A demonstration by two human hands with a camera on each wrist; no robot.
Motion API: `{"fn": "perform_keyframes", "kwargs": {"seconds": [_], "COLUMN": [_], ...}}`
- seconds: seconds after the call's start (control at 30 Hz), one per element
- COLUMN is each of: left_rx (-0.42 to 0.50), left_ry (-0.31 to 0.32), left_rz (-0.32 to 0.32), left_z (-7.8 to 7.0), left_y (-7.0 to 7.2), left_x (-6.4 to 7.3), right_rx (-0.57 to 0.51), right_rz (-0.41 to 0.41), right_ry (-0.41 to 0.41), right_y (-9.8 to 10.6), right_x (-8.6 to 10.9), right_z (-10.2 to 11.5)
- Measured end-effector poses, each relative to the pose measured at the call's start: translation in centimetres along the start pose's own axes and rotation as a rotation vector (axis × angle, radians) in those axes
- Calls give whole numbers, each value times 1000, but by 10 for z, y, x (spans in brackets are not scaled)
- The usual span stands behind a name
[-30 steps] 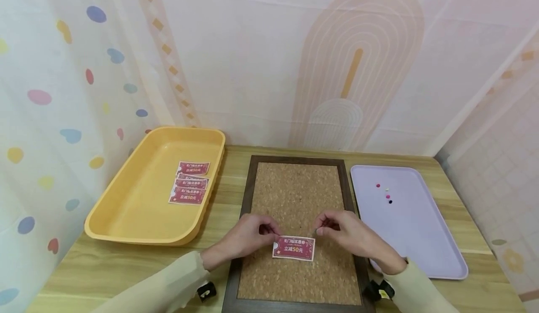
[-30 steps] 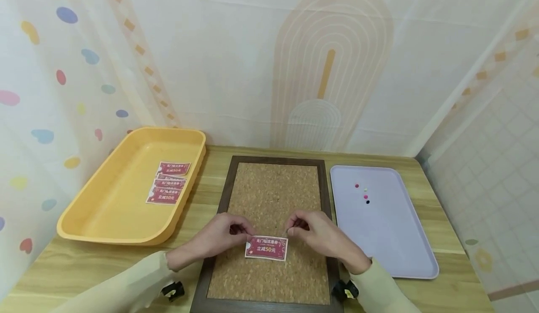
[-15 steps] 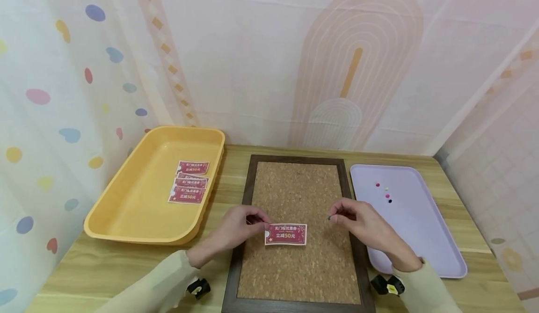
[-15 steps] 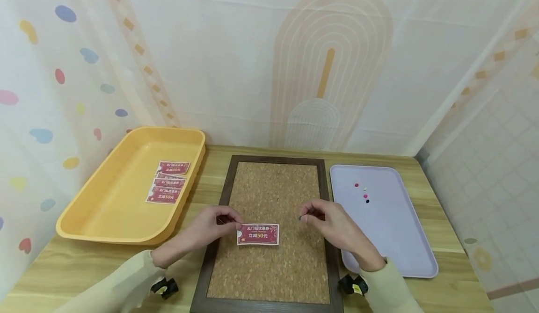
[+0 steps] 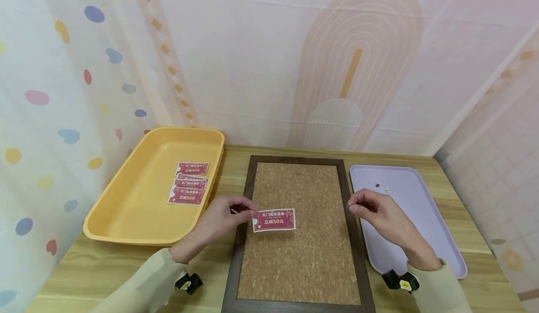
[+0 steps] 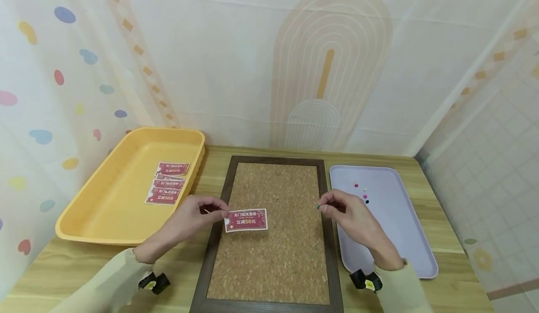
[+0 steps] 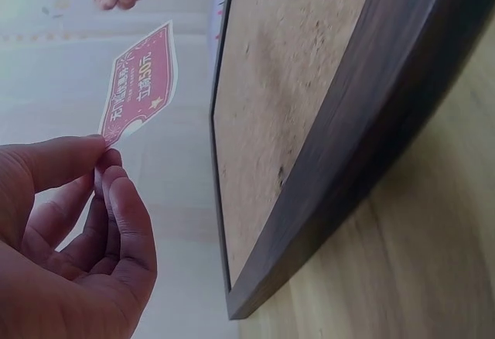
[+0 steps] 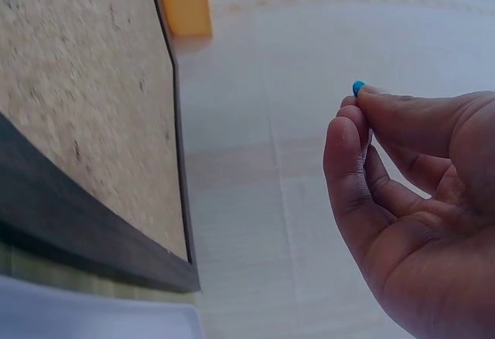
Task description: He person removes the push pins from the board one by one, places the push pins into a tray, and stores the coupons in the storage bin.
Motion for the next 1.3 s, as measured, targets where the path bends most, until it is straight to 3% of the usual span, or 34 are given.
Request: {"fn": "perform_keyframes", "kwargs": {"seconds": [0.33, 0.53, 0.77, 0.93, 1.3], "left_rx": [-27, -25, -54, -50, -36], "left_ry": [-6, 32, -5, -1, 89], "left_rz": [-51, -81, -135, -142, -157], "left_z": [1, 2, 0, 7, 29], "left_y": [27, 48, 74, 87, 117], "left_x": [-3, -6, -9, -10, -12], "right_rx": [10, 41, 62, 81, 123], "right_rz": [-77, -107, -134, -148, -152], "right_ry": [29, 31, 21, 14, -10], "right_y": [22, 31, 41, 48, 58], "right_x": [0, 1, 0, 0, -2], "right_z": [-6, -11, -21, -26, -35]}}
Point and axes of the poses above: each hand's wrist, its own x-axis away from the middle knuckle, its own y-axis out of the back of the hand, z = x × y, the point moved 7 cm from there along -x, towards the middle knuckle, and after that the axes turned 13 degrees about -z, right-handed, at the moved point
